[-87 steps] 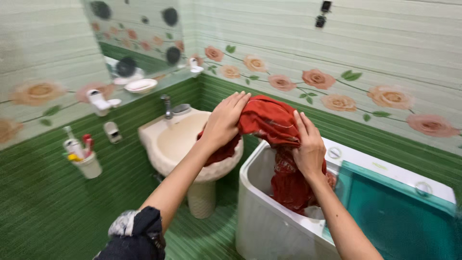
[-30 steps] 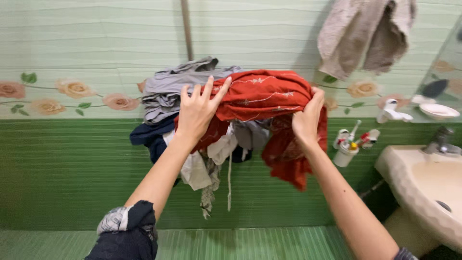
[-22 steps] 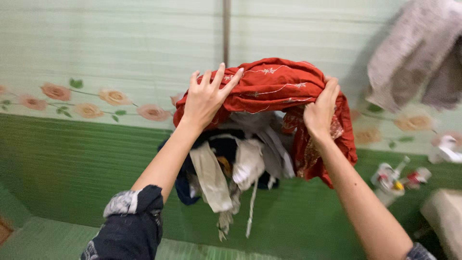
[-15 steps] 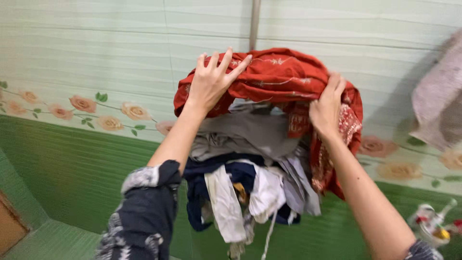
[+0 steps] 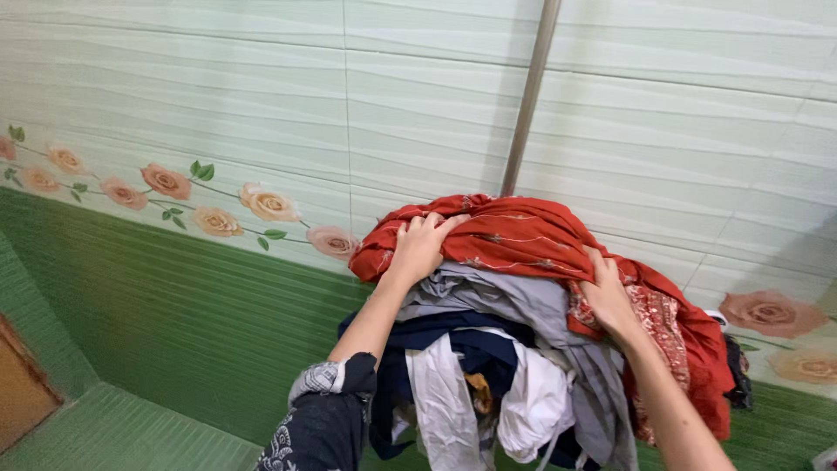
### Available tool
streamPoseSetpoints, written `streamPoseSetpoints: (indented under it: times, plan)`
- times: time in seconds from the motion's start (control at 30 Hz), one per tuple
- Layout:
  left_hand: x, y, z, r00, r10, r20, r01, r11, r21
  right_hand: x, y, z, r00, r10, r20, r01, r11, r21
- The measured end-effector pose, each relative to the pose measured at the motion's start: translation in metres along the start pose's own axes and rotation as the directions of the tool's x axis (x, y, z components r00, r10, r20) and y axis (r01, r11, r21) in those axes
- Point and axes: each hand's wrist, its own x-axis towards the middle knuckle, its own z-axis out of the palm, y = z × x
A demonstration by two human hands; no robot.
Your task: The person removes wet clothes from a top-loading washing machine one by one and places them onto a nearby clothes rack. The person handles various garments including dark, white, grey, and red items, stacking them on the rack.
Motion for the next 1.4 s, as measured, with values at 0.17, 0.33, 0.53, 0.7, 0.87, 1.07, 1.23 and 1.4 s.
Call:
streamPoseSetpoints:
  times: [0.17, 0.33, 0.53, 0.7, 0.87, 1.07, 1.23, 1.4]
  plan:
    - [0.009, -0.021, -0.004, 0.993, 0.069, 0.095, -0.052, 0.984, -0.169, 0.004, 0.013, -0.009, 0.993, 0.055, 0.107, -0.057, 0.998, 0.015]
    - [0.04, -0.038, -0.017, 0.913, 0.072, 0.401, 0.081, 0.932, -0.353, -0.004, -0.049, -0.064, 0.793, 0.465, 0.393, -0.539, 0.836, 0.101]
    - [0.074, -0.019, -0.061, 0.941, 0.151, 0.304, 0.066, 0.797, -0.6, 0.01, -0.137, -0.114, 0.817, 0.432, 0.381, -0.337, 0.895, -0.292]
    - [0.081, 0.05, -0.073, 0.968, -0.133, 0.213, 0.2, 0.922, -0.332, 0.022, -0.177, -0.091, 0.932, 0.363, -0.014, -0.317, 0.792, -0.522]
    - [0.046, 0.073, -0.049, 0.96, -0.113, 0.258, 0.145, 0.983, -0.111, 0.032, -0.176, -0.035, 0.972, 0.189, 0.138, -0.11, 0.89, -0.443]
    - [0.025, 0.055, -0.028, 0.938, -0.141, 0.316, 0.222, 0.946, -0.236, 0.015, -0.163, -0.001, 0.947, 0.288, 0.143, -0.235, 0.923, -0.303]
    - [0.038, 0.042, -0.01, 0.929, -0.11, 0.353, 0.2, 0.952, -0.233, 0.034, -0.146, 0.005, 0.915, 0.35, 0.201, -0.289, 0.916, -0.278]
    - [0.045, 0.04, -0.002, 0.933, -0.112, 0.342, 0.204, 0.948, -0.245, 0.028, -0.143, 0.009, 0.942, 0.265, 0.204, -0.258, 0.964, -0.062]
